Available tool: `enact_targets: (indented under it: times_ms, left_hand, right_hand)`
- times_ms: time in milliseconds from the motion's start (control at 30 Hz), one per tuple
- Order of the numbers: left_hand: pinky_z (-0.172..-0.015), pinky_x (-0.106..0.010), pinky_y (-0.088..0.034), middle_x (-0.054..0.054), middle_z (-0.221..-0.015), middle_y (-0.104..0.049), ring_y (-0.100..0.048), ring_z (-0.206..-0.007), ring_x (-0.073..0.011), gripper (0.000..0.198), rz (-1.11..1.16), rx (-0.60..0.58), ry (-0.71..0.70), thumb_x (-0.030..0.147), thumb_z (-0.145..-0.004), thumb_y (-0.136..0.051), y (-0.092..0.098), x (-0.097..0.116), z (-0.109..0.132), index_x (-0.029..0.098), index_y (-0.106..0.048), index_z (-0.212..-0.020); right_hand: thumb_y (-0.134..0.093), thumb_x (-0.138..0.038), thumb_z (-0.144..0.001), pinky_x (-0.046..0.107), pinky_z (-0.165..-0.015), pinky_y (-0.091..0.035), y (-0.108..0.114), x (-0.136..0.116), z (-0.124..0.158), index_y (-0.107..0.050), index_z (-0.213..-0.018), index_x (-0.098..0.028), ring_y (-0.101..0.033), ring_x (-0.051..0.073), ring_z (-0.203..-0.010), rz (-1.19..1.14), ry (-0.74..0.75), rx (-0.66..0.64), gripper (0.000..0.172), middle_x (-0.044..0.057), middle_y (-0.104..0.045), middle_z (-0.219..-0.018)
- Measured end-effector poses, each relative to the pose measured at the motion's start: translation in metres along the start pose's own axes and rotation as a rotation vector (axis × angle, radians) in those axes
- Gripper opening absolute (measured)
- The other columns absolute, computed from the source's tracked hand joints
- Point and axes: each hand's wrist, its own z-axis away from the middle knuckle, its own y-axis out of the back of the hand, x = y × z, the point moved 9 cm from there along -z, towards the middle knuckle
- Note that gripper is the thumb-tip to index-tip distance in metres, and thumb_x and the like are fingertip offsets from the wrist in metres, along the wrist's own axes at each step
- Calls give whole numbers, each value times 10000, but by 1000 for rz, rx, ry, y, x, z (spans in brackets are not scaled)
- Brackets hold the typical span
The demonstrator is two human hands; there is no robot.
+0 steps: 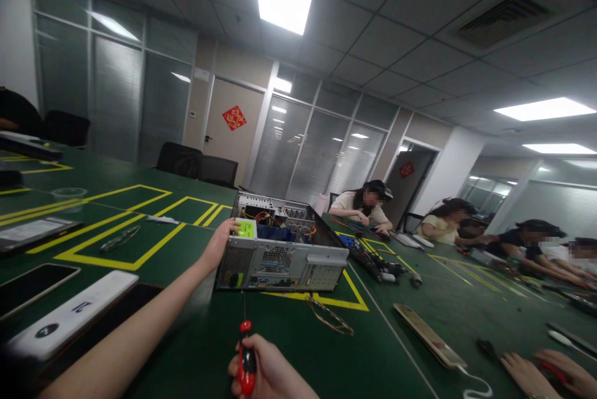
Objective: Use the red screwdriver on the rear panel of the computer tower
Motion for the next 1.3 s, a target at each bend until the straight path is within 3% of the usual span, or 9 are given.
enact_targets:
  times_ms: [600,867,967,1067,1133,1200,1300]
  left_hand:
    - [-1180,-473,-399,-113,-1153,-698,-552,-1301,-260,515,-18,-1,5,522,-1023,-256,1,0,0,210,-635,-865]
    - [-1175,-479,-397,-118,-1142,-691,-553,-1292,-265,549,-12,-3,-17,556,-1018,-241,1,1,1,205,-633,-860]
    - [-1171,-481,-401,-120,-1147,-690,-551,-1297,-269,539,-11,1,-10,551,-1017,-247,1,0,1,206,-631,-861]
    - [-1172,-478,-399,-118,-1142,-690,-553,-1297,-266,526,-12,-4,-3,537,-1018,-252,0,0,1,208,-631,-861]
    - [-1172,-479,-398,-120,-1138,-690,-554,-1295,-267,519,-9,-2,0,526,-1018,-256,1,0,1,207,-632,-859]
    - [-1172,-479,-398,-120,-1136,-692,-550,-1299,-268,509,-7,2,4,515,-1018,-260,1,1,1,209,-632,-855]
    - [-1173,-479,-396,-115,-1142,-695,-545,-1306,-267,487,-6,-1,7,493,-1018,-270,1,1,1,211,-634,-858]
  right_hand:
    - [-340,-373,-923,202,-423,-328,0,-2,-1,-511,-937,-214,-526,128,-402,15,23,9,234,-11,-609,-610]
    - [-439,-422,-941,230,-488,-370,8,-2,-2,-534,-1078,-204,-589,148,-473,36,57,11,274,1,-655,-674]
    - [-577,-383,-854,276,-590,-431,0,-4,10,-565,-1105,-190,-669,171,-623,-36,7,-89,316,35,-708,-811]
    - [-710,-177,-666,335,-772,-466,-14,-14,29,-594,-1073,-159,-710,187,-822,-58,19,-248,423,76,-729,-1009]
    - [-775,-109,-626,378,-865,-455,-18,-20,36,-598,-1103,-140,-710,205,-905,-5,57,-296,510,112,-720,-1097]
    - [-842,-127,-624,404,-882,-455,-17,-22,37,-595,-1136,-124,-713,228,-929,44,87,-292,569,137,-714,-1101]
    - [-874,-224,-652,324,-744,-478,-6,-18,27,-622,-1095,-112,-693,164,-741,61,107,-162,522,64,-707,-888]
